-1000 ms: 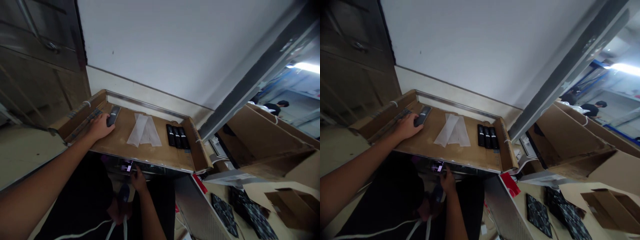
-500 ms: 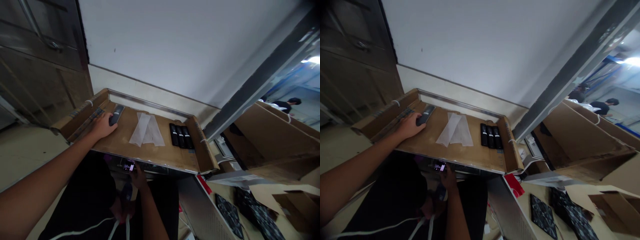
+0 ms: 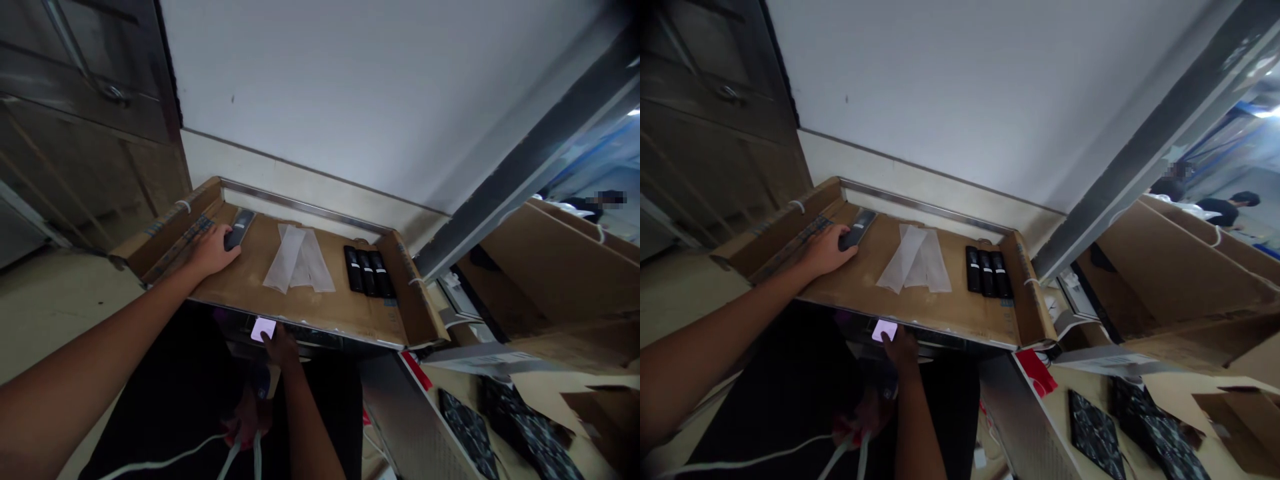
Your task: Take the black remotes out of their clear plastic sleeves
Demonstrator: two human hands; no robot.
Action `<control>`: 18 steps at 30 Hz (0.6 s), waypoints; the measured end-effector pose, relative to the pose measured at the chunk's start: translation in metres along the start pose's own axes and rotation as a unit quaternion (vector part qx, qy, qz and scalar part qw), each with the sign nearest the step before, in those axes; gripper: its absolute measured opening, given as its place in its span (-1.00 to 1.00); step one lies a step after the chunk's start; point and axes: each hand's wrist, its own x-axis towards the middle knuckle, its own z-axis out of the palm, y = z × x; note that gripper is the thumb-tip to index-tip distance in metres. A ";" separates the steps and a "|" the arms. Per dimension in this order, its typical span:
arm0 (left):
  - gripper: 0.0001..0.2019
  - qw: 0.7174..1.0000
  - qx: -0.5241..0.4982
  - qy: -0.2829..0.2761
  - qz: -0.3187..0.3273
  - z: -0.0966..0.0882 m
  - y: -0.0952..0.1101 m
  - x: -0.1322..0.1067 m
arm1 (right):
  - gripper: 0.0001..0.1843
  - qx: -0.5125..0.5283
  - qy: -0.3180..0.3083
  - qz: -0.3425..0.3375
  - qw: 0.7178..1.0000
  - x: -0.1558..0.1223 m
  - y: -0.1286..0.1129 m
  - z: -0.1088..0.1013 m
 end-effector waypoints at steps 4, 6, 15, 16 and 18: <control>-0.53 1.000 0.000 -0.002 0.001 -0.001 0.001 -0.001 | -0.23 -0.053 -0.044 0.014 0.998 0.021 -0.009 -0.013; -0.53 1.000 -0.004 -0.003 0.004 -0.003 0.002 -0.001 | -0.25 -0.057 -0.046 0.011 0.997 0.023 -0.008 -0.015; -0.55 1.000 -0.005 0.000 -0.002 -0.004 0.003 -0.002 | -0.37 -0.031 -0.026 -0.048 0.998 -0.004 0.001 -0.007; -0.55 1.000 -0.006 0.000 -0.002 -0.004 0.002 -0.001 | -0.39 -0.020 -0.020 -0.052 0.998 -0.005 0.001 -0.007; -0.55 1.000 -0.008 -0.003 -0.002 -0.004 0.002 -0.001 | -0.39 0.017 -0.002 -0.041 0.999 -0.007 0.003 -0.007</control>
